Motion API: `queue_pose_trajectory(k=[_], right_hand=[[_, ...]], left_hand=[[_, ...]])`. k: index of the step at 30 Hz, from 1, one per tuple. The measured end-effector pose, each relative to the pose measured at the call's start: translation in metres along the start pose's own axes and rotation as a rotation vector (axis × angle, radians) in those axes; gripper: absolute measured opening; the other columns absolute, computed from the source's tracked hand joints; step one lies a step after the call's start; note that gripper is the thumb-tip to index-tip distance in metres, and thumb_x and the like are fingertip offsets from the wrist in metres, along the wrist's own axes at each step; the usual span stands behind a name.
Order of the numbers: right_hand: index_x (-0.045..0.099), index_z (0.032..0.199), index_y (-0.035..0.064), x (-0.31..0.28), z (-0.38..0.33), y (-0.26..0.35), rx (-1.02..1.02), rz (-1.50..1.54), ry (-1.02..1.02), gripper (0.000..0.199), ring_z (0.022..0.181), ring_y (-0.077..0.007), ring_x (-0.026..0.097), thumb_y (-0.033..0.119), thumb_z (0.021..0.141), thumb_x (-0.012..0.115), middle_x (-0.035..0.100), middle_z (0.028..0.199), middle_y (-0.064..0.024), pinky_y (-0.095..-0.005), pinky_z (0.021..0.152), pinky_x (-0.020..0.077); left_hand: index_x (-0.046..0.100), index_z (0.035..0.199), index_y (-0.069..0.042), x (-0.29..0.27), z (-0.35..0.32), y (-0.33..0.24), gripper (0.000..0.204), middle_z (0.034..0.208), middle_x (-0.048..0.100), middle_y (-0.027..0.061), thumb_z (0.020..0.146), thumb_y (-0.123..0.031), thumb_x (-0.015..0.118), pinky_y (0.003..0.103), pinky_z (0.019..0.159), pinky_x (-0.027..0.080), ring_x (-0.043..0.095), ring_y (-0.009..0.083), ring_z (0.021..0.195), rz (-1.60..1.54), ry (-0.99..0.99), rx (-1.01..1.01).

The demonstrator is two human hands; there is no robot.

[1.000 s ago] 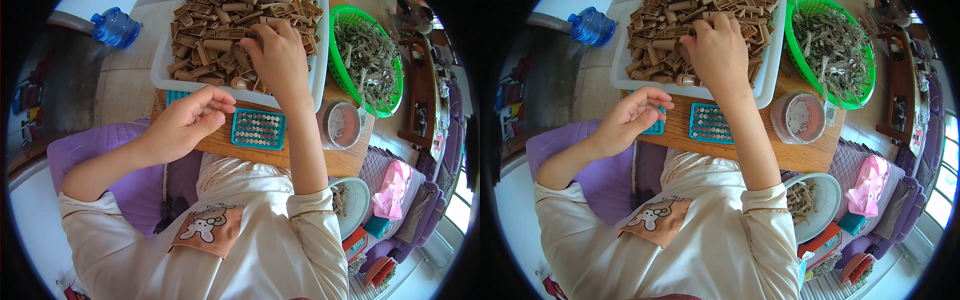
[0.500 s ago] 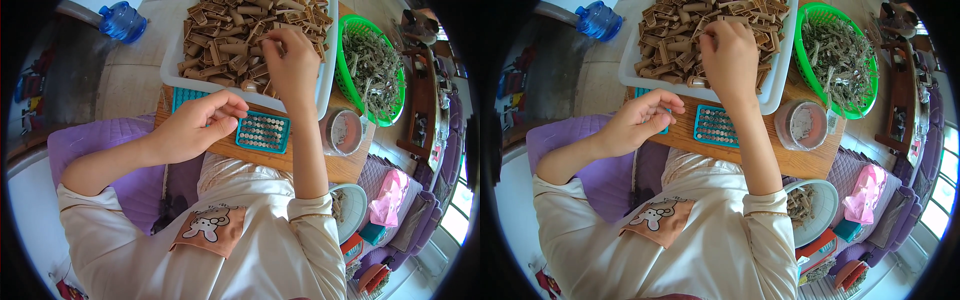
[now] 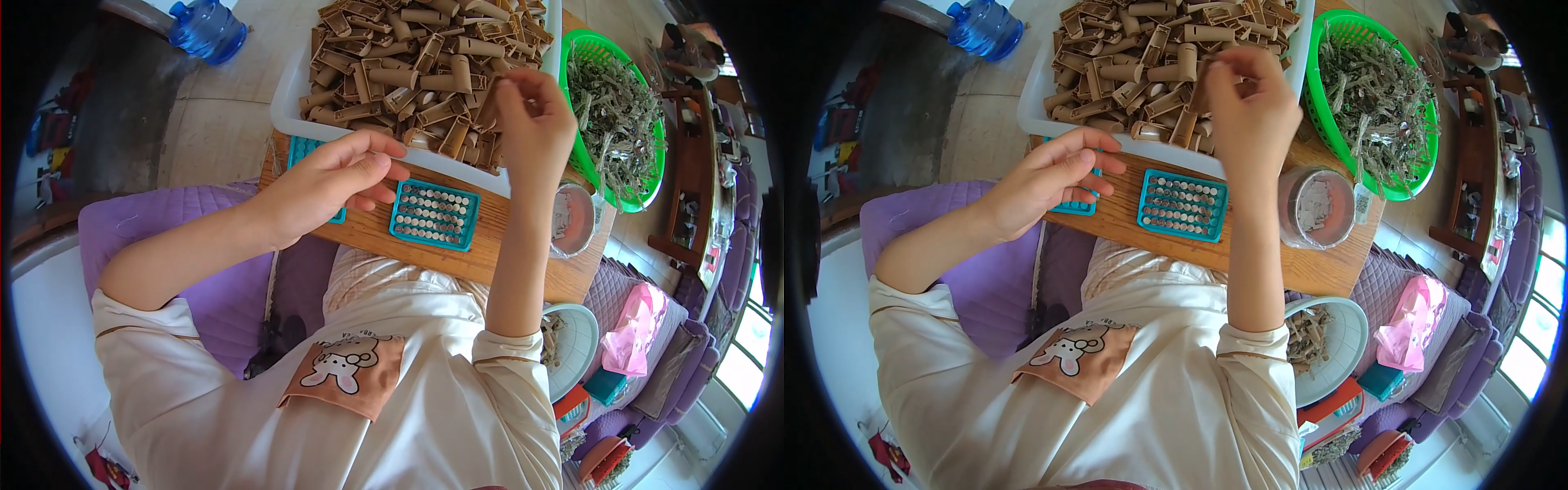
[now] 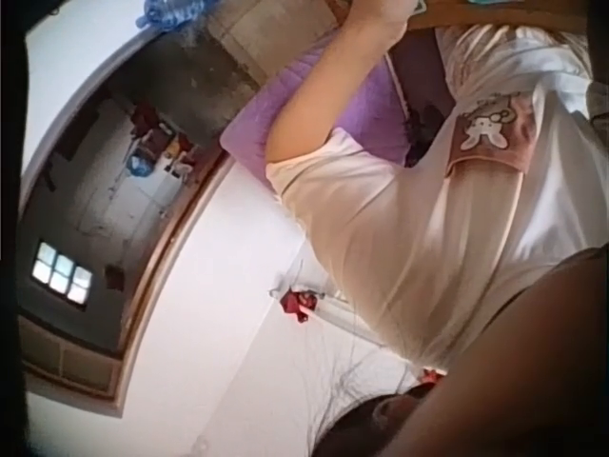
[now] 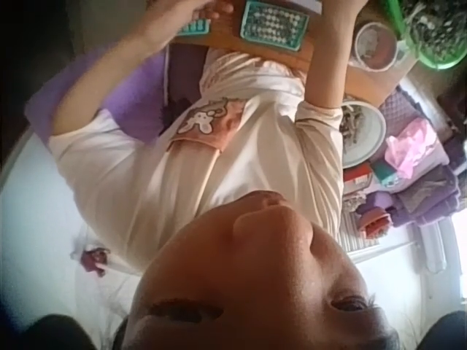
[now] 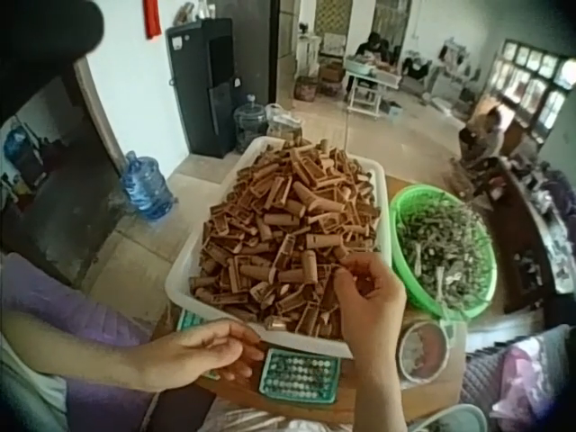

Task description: The person assembles small plastic inserts into brown tubes by hand, working at a low wooden table.

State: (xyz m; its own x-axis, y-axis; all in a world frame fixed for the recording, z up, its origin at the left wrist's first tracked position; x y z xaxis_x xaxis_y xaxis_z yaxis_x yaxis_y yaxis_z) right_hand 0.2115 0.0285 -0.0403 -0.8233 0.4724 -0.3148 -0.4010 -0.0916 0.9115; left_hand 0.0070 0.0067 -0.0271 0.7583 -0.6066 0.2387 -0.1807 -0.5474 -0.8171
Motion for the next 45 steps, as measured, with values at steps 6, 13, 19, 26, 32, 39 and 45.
queue_pose_trajectory(k=[6,13,19,26,32,39,45], right_hand=[[0.057,0.091,0.0026,-0.004,0.027,-0.021,0.110,0.215,0.026,0.021,0.061,-0.0100,0.055,0.002,0.070,0.055,0.057,0.082,-0.0070,-0.0210,0.055,0.0440],[0.057,0.096,0.0082,0.026,0.027,0.016,-0.626,-0.445,0.100,0.031,0.079,-0.0185,0.055,-0.001,0.066,0.058,0.054,0.096,-0.0053,-0.0288,0.067,0.0445],[0.059,0.084,0.0087,0.049,0.037,-0.002,-0.874,-0.852,0.205,0.017,0.085,-0.0216,0.051,0.006,0.067,0.057,0.055,0.089,-0.0041,-0.0345,0.076,0.0394],[0.058,0.078,0.0046,0.042,0.027,0.003,-0.662,-0.372,-0.201,0.008,0.058,-0.0188,0.055,0.005,0.071,0.056,0.056,0.070,-0.0069,-0.0273,0.053,0.0435],[0.053,0.075,-0.0005,0.032,-0.058,0.036,0.163,0.283,0.480,0.006,0.055,-0.0196,0.056,0.004,0.071,0.053,0.057,0.065,-0.0115,-0.0289,0.050,0.0438],[0.057,0.084,0.0038,-0.030,-0.025,0.020,-0.099,-0.241,0.324,0.012,0.056,-0.0157,0.055,0.012,0.075,0.057,0.058,0.066,-0.0086,-0.0282,0.053,0.0425],[0.062,0.090,0.0066,-0.203,0.085,-0.098,0.040,-1.105,-0.469,0.039,0.072,-0.0262,0.059,0.037,0.066,0.061,0.061,0.076,-0.0111,-0.0352,0.068,0.0449]], left_hand=[[0.043,0.108,-0.009,0.000,0.000,0.003,0.028,0.102,0.050,0.0033,0.088,-0.028,0.039,0.024,0.074,0.039,0.048,0.0090,0.085,-0.073,-0.044,-0.103],[0.044,0.106,-0.008,0.002,-0.002,0.006,0.027,0.101,0.050,0.0027,0.088,-0.027,0.039,0.023,0.075,0.038,0.048,0.0086,0.084,-0.088,-0.034,-0.142],[0.045,0.105,-0.008,0.004,-0.002,0.007,0.026,0.099,0.051,0.0025,0.088,-0.026,0.039,0.023,0.074,0.039,0.048,0.0081,0.083,-0.093,-0.016,-0.176],[0.033,0.118,-0.006,0.008,-0.004,0.004,0.036,0.108,0.046,0.0055,0.088,-0.023,0.041,0.022,0.071,0.039,0.049,0.0097,0.083,-0.024,-0.185,0.131],[0.032,0.119,-0.004,-0.002,-0.008,-0.013,0.039,0.107,0.049,0.0068,0.087,-0.023,0.045,0.020,0.069,0.040,0.049,0.0080,0.083,0.070,-0.144,0.340],[0.040,0.107,-0.005,-0.003,-0.004,-0.009,0.026,0.100,0.054,0.0067,0.088,-0.023,0.042,0.022,0.072,0.040,0.048,0.0067,0.082,0.102,-0.191,0.468],[0.040,0.104,-0.008,0.006,-0.005,-0.008,0.024,0.099,0.054,0.0063,0.089,-0.026,0.039,0.022,0.073,0.039,0.047,0.0059,0.081,-0.070,-0.128,0.273]])
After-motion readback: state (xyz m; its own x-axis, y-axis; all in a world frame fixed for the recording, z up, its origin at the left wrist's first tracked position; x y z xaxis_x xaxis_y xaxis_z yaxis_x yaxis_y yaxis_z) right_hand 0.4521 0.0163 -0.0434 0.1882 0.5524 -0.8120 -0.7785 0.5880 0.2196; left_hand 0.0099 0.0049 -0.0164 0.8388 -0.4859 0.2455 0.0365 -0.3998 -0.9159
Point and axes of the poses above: each hand's wrist, its own z-axis towards the middle knuckle, its own x-axis out of the palm, y = z × x, the point moved 1 cm from there along z, towards the middle knuckle
